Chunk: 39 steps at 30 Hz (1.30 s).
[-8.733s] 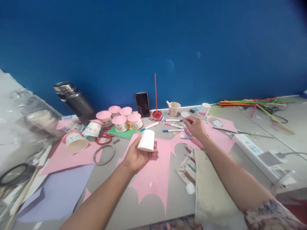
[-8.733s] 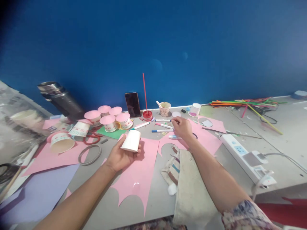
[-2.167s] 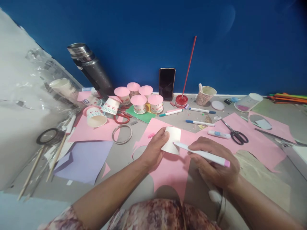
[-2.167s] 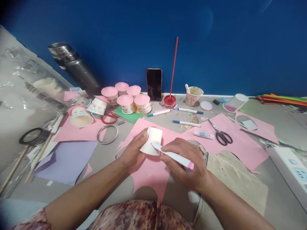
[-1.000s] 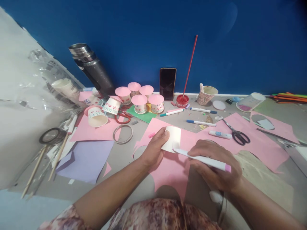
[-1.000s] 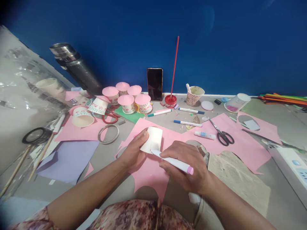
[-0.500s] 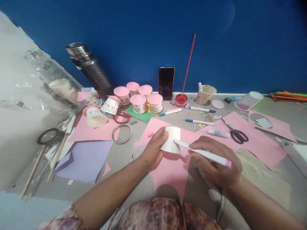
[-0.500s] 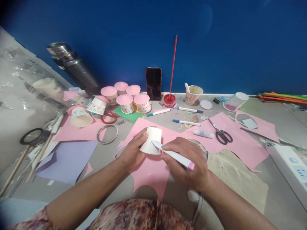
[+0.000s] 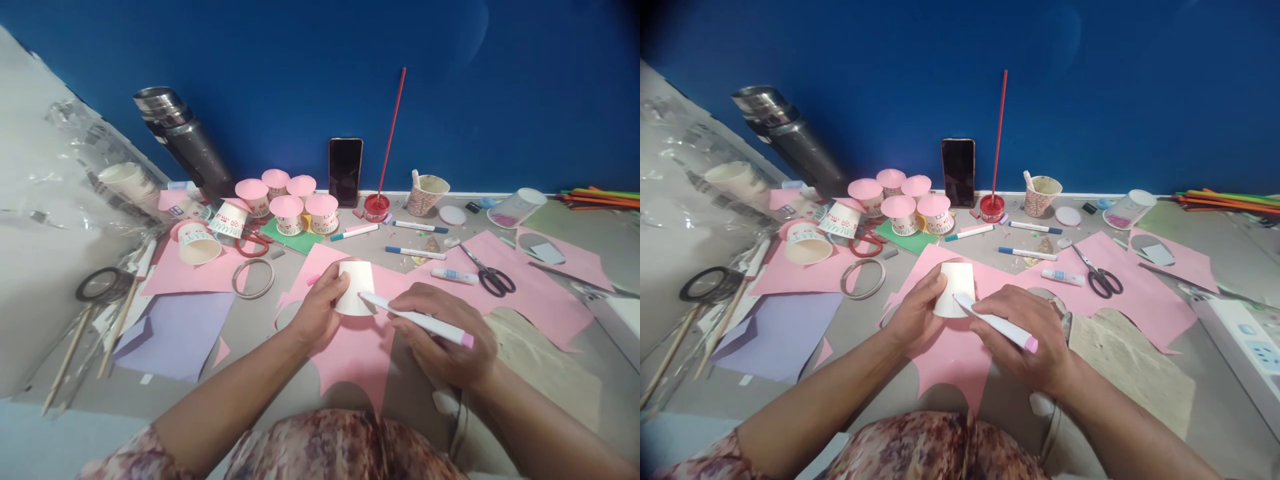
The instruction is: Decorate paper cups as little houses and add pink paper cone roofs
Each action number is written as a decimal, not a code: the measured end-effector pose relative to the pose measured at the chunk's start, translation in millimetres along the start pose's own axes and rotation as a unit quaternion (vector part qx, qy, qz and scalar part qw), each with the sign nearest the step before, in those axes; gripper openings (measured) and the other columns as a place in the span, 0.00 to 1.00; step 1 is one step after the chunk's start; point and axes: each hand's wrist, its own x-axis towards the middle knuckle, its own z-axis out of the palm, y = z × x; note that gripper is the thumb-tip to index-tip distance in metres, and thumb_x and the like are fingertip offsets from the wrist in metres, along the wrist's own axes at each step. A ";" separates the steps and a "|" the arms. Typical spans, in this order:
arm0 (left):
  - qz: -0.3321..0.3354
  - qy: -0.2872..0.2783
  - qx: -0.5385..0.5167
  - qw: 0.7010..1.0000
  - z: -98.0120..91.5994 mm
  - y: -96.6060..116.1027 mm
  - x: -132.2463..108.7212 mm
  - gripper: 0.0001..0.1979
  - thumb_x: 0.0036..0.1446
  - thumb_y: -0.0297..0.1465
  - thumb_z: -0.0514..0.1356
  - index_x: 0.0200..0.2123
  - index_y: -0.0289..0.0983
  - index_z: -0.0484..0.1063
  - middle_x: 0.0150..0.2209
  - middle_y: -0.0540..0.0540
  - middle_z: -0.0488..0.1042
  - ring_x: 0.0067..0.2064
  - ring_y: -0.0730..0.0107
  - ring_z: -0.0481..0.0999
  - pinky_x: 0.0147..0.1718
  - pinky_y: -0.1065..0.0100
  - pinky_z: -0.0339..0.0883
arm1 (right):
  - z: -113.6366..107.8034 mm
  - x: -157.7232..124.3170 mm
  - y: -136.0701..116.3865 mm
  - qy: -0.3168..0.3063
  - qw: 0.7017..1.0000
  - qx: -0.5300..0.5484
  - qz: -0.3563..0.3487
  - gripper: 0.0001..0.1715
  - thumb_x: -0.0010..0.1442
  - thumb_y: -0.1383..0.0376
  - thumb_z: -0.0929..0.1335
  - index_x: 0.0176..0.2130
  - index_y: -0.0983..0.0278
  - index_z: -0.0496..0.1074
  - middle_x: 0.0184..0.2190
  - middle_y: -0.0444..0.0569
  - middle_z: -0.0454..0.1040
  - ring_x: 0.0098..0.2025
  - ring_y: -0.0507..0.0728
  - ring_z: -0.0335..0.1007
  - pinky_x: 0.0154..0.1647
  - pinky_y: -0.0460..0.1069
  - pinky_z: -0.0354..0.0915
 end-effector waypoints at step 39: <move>0.005 0.018 0.008 1.000 -0.1 1.1 -0.6 0.22 0.57 0.41 0.71 0.51 0.37 0.75 0.42 0.43 0.78 0.43 0.59 0.78 0.43 0.61 0.72 | -1.5 0.3 -1.1 0.012 1.000 0.014 0.011 0.08 0.65 0.72 0.69 0.42 0.61 0.77 0.27 0.47 0.82 0.26 0.56 0.78 0.29 0.49 0.73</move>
